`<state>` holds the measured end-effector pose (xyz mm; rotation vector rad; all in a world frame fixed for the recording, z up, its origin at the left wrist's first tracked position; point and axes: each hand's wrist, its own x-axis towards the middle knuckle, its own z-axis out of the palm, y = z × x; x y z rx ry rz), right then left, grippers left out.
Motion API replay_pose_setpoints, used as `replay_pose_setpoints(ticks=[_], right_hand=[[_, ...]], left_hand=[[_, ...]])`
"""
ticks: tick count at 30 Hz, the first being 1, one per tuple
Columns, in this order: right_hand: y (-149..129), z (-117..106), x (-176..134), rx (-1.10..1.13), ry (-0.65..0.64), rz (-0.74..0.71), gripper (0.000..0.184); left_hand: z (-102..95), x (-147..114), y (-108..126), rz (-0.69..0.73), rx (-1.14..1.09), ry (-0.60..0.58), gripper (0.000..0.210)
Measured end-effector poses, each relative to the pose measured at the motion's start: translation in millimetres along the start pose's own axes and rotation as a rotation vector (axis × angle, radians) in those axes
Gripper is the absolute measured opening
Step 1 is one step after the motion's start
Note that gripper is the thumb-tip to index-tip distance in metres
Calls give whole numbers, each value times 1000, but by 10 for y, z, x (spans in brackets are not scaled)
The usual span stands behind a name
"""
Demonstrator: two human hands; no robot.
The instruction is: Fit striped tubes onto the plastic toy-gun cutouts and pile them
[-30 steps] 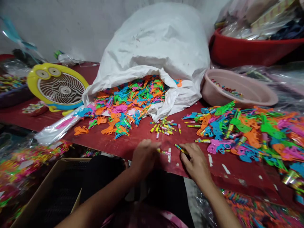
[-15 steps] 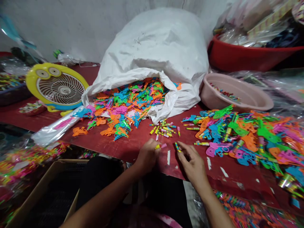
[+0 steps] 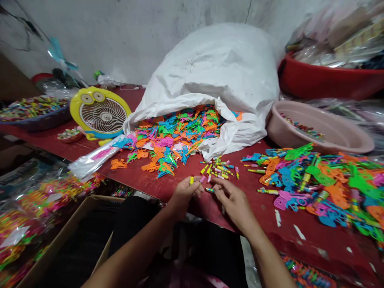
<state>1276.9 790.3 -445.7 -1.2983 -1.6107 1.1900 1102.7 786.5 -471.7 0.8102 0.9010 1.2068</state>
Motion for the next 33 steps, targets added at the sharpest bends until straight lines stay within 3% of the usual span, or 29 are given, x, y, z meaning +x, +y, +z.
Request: replay_pose_setpoints(ticks=[2,5,11,15,17,20,23,28,30,33], right_hand=[[-56,14,42,30,-63,8,51],[-70,78,125,114,12,10,56],[44,265,237,160,68,87,36],[-12,353,257,-97,73,-104,22],[-51,350,267,-144,32,-163,23],[-40,268,289,-190,113,-183,29],[23,193,313,-452,238,-175,29],[26,335,337,-1060,238,5,30],[13,390,343,-1153,218,48,25],[35,345,325,-1119,195,64,17]], left_hand=[[-24,31,-44,33,49,-11,34],[-42,65,-102,37,195,-35,27],[-30,9,-69,88,260,-94,26],[-67,-73,59,-207,109,-335,32],[-104,-79,113,-325,36,-374,30],[-162,-26,150,-318,-43,-231,30],[-187,48,150,-265,-132,-59,42],[-82,99,142,-154,-122,1,37],[-32,108,131,-137,-92,24,37],[-15,136,101,-88,21,91,31]])
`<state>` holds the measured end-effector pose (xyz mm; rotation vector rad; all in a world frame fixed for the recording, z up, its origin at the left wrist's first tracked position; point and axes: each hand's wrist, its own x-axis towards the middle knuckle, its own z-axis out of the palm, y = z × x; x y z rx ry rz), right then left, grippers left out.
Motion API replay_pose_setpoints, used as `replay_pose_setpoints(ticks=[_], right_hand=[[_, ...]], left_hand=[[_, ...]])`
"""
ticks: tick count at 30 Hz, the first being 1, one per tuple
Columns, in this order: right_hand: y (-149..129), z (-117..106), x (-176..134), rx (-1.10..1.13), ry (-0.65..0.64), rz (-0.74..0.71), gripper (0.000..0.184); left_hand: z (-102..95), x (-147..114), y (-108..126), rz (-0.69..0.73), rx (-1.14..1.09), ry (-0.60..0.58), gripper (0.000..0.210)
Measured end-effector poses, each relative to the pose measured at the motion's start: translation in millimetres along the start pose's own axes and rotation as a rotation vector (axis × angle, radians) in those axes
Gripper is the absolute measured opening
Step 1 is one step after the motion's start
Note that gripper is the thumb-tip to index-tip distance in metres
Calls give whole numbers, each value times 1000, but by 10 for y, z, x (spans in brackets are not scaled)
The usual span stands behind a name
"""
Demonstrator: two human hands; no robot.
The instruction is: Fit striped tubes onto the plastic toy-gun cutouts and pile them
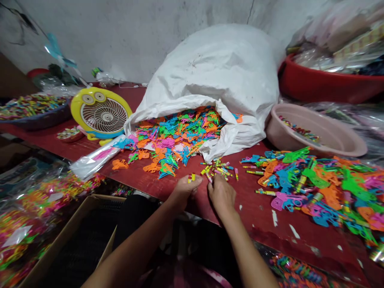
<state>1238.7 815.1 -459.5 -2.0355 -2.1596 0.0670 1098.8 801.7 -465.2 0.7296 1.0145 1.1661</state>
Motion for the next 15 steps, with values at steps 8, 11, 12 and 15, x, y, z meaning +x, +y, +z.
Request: replay_pose_setpoints(ticks=[8,11,12,15], right_hand=[[253,-57,-130,329,15,-397,12],[240,-46,-126,478,36,-410,12],[251,-42,-113,514,49,-385,13],[353,-43,-54,488,147,-248,22]], left_hand=[[-5,89,-66,668,1046,-128,16],[67,82,-136,602,1167,-171,21],[84,82,-153,555,1164,-123,21],[101,94,-149,388,996,30,9]])
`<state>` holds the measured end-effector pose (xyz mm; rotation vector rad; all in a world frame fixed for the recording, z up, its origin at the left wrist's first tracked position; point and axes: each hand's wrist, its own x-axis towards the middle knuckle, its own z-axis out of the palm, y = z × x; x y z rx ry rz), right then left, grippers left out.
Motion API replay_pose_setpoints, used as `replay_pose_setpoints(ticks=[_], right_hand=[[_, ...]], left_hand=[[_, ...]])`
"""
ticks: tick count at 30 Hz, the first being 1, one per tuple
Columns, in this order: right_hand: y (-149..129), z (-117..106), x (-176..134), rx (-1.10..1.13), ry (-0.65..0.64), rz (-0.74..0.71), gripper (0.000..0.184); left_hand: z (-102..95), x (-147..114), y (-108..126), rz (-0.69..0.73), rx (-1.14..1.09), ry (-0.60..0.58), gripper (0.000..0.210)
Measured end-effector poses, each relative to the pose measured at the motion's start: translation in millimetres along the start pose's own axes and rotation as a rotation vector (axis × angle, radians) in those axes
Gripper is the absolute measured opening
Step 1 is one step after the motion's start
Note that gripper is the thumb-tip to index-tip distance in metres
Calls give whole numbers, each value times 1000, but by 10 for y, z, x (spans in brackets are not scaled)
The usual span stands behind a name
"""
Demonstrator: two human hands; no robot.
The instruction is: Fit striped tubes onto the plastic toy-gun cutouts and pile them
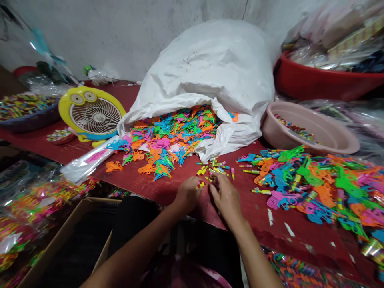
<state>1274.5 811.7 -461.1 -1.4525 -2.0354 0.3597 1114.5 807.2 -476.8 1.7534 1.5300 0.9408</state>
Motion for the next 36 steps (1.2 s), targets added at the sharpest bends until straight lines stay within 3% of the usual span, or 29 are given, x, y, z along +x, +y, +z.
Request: replay_pose_setpoints(ticks=[2,5,11,15,18,21,23,25,28,31,33,36], right_hand=[[92,-49,21,-171,50,61,20],[192,-88,44,-350,-14,84,16],[279,-54,80,-311,-27,82,13],[336,-94,54,-133,9,3,10],[262,-140,30,46,5,-33,10],[72,-152,41,189,-33,-110,12],[-59,-141,47,220,-41,-154,14],[-144,-119,21,205,-17,-146,19],[-160,-60,-101,57,-30,-113,28],[-97,32,-244,-177,-126,-142,19],[-68,84,-295,-259,-166,-167,18],[-103,109,-305,-262,-190,-190,21]], left_hand=[[-36,26,19,-148,-249,8,6],[-97,58,77,-265,-533,-37,11],[-109,71,172,-395,-936,-103,29],[-81,117,96,-345,-755,31,23],[-70,163,46,-167,-471,117,13],[-44,171,49,95,-347,-37,13],[-23,159,49,183,-295,-119,17],[-18,149,24,137,-237,-60,13],[-63,152,-52,-42,-201,120,8],[-133,141,-109,-132,-200,151,11],[-161,107,-120,-70,-163,101,12],[-170,35,-122,161,-35,-3,11]])
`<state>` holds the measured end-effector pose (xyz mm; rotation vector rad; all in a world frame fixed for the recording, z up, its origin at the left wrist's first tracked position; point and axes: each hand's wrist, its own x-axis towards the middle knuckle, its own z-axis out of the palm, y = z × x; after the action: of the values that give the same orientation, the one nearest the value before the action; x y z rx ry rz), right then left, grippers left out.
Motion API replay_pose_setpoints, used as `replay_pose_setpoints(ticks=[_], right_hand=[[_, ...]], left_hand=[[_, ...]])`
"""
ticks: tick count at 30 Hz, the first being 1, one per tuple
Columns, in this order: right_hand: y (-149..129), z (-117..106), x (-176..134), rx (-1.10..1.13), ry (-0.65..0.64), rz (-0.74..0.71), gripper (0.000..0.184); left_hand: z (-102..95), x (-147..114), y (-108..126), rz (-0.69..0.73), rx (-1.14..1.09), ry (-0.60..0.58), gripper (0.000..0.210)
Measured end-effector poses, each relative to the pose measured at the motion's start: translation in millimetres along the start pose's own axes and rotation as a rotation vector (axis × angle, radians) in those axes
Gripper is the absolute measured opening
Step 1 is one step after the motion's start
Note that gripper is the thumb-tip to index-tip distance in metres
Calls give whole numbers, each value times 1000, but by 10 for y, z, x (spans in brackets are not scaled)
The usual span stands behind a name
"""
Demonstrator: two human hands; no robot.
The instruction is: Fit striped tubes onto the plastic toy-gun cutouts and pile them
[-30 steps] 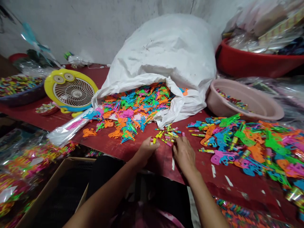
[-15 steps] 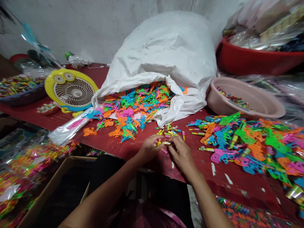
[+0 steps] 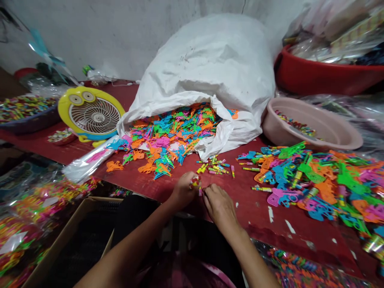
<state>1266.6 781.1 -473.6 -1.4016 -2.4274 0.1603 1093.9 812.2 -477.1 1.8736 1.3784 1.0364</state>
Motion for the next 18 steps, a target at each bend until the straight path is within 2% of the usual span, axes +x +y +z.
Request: replay_pose_setpoints(ticks=[3,7,9,12,15,18], right_hand=[[-97,-35,23,0,-3,4,17],[-196,-23,70,-133,4,82,16],[-198,-4,124,-153,11,85,22],[-173,-7,243,-141,-13,15,37],[-155,-44,370,-181,-80,-62,30],[-133,-78,470,-211,-117,-120,23]], left_hand=[[3,-52,-15,127,98,-92,13],[4,-66,-73,85,46,-71,10],[5,-63,-102,14,-76,-25,6],[4,-48,-125,-222,-406,133,10],[-31,-20,-113,-461,-743,312,25],[-115,0,-89,-496,-903,377,35]])
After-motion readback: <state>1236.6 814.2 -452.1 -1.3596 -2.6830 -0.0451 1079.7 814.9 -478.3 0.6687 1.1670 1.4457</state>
